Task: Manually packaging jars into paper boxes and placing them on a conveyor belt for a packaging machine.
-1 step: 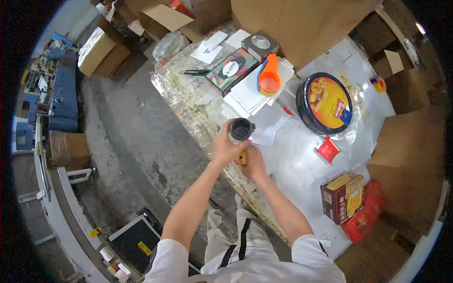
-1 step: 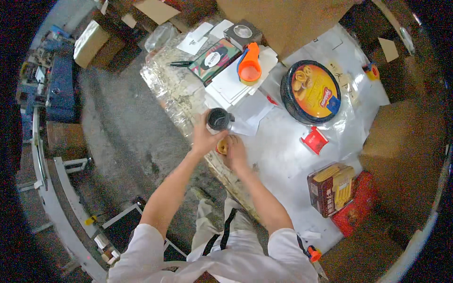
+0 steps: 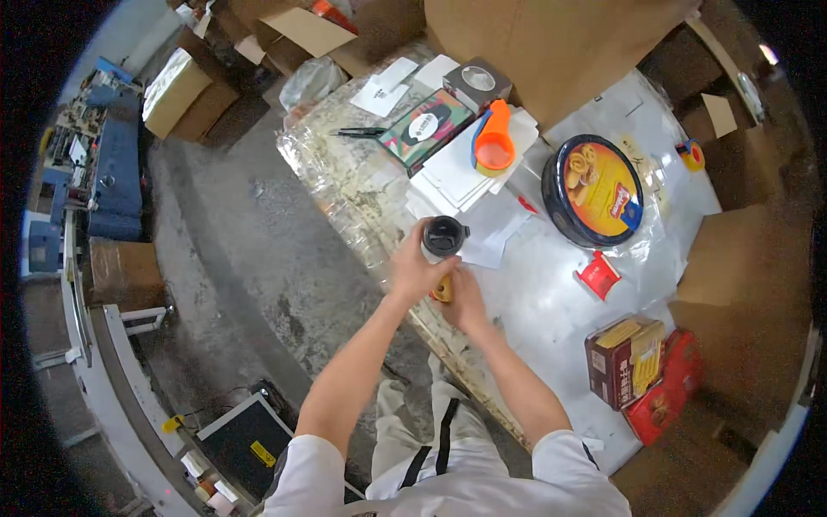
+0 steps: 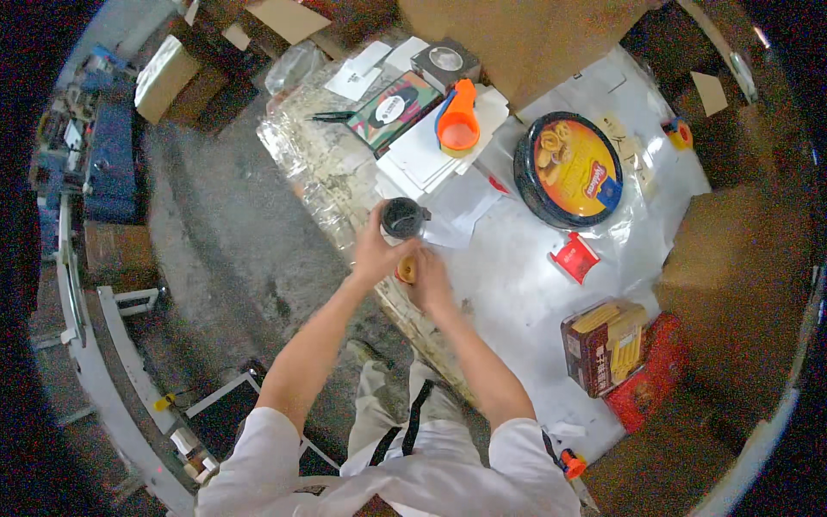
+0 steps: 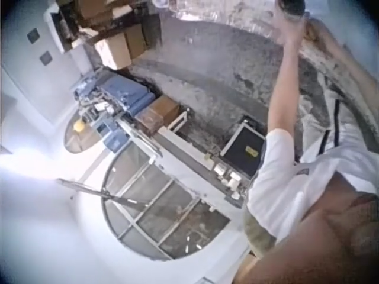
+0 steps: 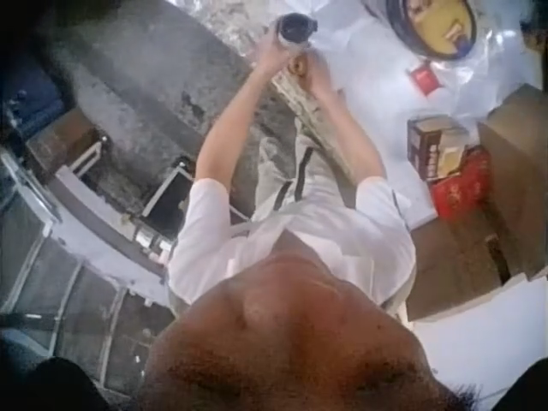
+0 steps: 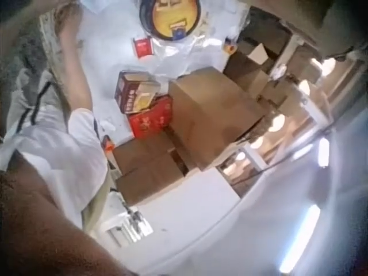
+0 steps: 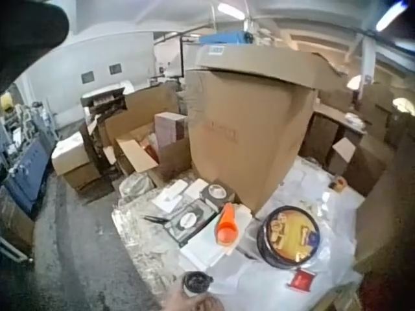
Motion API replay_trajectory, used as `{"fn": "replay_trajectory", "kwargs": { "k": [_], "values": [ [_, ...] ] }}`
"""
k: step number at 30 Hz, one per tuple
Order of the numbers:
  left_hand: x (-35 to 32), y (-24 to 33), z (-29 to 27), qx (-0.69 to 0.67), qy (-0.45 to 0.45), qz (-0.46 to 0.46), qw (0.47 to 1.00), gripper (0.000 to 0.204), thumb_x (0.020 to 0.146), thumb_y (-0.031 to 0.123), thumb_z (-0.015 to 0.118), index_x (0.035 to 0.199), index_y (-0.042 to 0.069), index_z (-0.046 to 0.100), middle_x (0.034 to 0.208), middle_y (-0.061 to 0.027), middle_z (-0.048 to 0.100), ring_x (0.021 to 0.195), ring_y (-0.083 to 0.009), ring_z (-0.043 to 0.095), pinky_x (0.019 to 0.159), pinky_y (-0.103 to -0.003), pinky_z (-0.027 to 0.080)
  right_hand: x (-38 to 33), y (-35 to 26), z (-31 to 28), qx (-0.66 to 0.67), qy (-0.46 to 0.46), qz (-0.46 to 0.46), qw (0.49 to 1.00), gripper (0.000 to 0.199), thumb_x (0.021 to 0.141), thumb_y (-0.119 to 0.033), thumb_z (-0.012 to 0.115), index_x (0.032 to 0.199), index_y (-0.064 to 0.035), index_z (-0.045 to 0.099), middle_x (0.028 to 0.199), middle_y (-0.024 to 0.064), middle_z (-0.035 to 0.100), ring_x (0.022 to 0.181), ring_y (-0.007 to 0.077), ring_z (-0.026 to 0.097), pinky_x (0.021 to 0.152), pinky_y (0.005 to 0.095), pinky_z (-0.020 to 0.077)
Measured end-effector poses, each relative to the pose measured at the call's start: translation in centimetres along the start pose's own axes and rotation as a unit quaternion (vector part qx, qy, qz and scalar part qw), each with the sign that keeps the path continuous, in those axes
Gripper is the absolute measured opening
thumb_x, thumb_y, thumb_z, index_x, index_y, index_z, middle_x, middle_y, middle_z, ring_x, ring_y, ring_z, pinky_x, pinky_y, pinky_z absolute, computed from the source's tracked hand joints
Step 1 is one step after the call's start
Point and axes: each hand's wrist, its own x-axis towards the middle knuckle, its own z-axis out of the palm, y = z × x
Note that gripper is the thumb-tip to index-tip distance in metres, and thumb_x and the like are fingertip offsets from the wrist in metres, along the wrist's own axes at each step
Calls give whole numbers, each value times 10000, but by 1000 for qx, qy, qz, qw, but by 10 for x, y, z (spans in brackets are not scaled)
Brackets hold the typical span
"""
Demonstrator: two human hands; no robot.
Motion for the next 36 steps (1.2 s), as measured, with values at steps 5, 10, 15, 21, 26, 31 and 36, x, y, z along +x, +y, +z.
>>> {"fn": "replay_trajectory", "kwargs": {
  "k": [5,10,15,21,26,31,36],
  "values": [
    [-25,-2,-37,-47,27,65,996,746,685,226,857,1286,-5,480,1186,-180,603,1135,-328,590,943,-392,469,-15,-66,-60,140,-32,161,976,798,665,-239,863,1304,10,457,1250,235,568,1150,379,567,960,419,483],
    [-96,84,-127,-34,35,75,996,778,661,245,874,1296,18,487,1196,-176,585,1133,-313,587,943,-393,478,-78,-71,-105,251,20,231,940,705,696,-211,879,1261,-1,513,1115,151,660,982,236,660,823,329,547],
    [-184,171,-272,-14,42,163,986,826,569,251,914,1263,25,527,1186,-143,613,1101,-263,608,965,-369,472,-102,-151,-142,523,16,229,821,480,967,-240,602,1383,-47,460,1145,80,634,917,136,643,699,272,556],
    [-290,249,-423,8,-23,260,965,694,651,301,835,1218,3,568,1189,-188,620,1089,-380,616,930,-427,506,-92,-240,-129,566,-95,132,808,402,903,-128,642,1245,-17,461,1154,134,613,1002,236,651,761,396,607],
    [-367,278,-474,89,60,330,938,570,782,293,756,1220,-11,555,1170,-207,617,1002,-372,662,846,-421,563,-79,-307,-106,562,-165,80,807,536,859,-58,668,1334,23,434,1205,133,576,1066,247,624,851,393,588],
    [-419,291,-495,162,125,369,906,401,850,233,706,1145,-18,602,1119,-228,628,959,-380,674,812,-422,573,-74,-336,-85,584,-192,54,787,519,837,45,535,1345,35,430,1215,139,558,1065,237,617,837,388,596],
    [-455,312,-502,217,192,376,880,332,834,199,715,1094,4,645,1103,-225,647,968,-372,679,816,-465,565,-67,-366,-81,602,-281,54,745,512,886,-101,642,1343,30,451,1190,122,582,1051,225,620,819,373,602]
  ]
}}
